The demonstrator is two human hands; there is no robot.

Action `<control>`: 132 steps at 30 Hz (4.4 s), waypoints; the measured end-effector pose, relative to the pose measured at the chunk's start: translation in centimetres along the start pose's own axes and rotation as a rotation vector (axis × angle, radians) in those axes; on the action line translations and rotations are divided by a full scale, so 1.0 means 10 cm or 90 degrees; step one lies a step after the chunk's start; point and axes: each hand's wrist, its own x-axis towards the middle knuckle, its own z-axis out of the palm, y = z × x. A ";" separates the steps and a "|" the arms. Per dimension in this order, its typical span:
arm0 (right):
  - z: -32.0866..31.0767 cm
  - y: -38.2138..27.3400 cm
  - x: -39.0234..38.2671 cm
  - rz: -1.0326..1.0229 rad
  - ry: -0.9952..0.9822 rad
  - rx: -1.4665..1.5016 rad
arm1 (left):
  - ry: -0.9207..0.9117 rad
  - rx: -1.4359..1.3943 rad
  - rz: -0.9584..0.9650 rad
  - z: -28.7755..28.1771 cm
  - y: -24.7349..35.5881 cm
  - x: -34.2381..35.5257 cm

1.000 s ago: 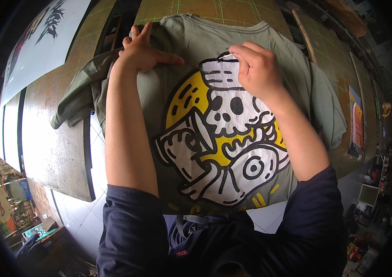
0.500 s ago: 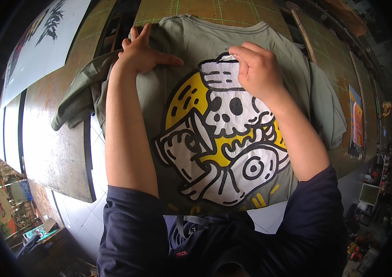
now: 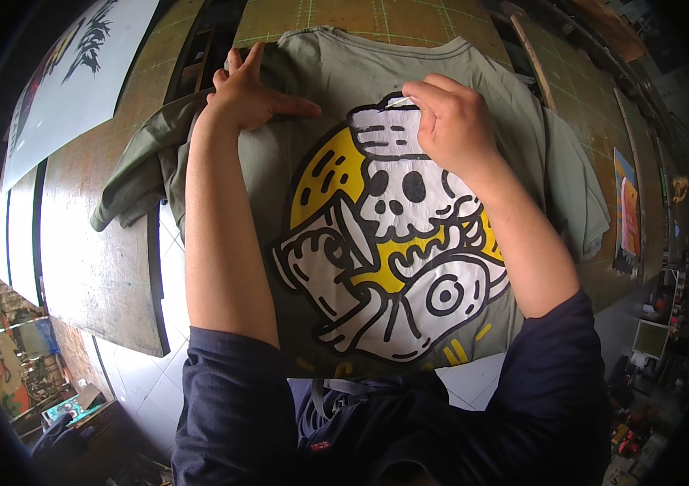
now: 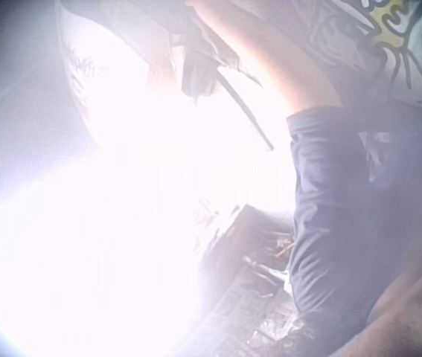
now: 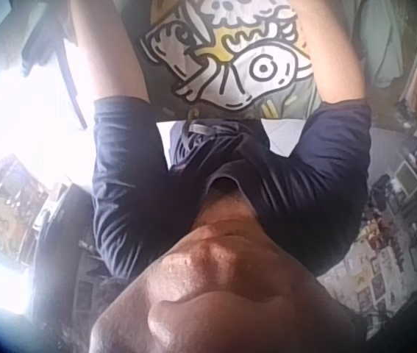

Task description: The person stirs pink paint in a container, then lays a green sweatshirt on a table and smooths it. They use a small brush to apply black paint to the graphic on the sweatshirt, focusing on outlining details.

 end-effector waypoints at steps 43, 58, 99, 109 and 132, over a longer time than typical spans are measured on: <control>-0.02 0.72 -0.07 0.528 0.182 0.633 | 0.043 -0.059 0.073 0.04 -0.18 0.08; -0.05 0.62 -0.10 0.533 0.164 0.610 | 0.157 -0.029 -0.027 0.06 0.07 -0.08; 0.17 -0.28 -0.09 0.287 0.078 0.310 | 0.170 0.012 -0.057 0.23 0.30 0.04; 0.16 -0.31 -0.09 0.214 0.055 0.260 | 0.109 0.024 0.000 0.17 0.25 0.03; 0.10 -0.36 -0.04 0.285 -0.006 0.293 | 0.131 -0.003 -0.017 0.21 0.28 0.04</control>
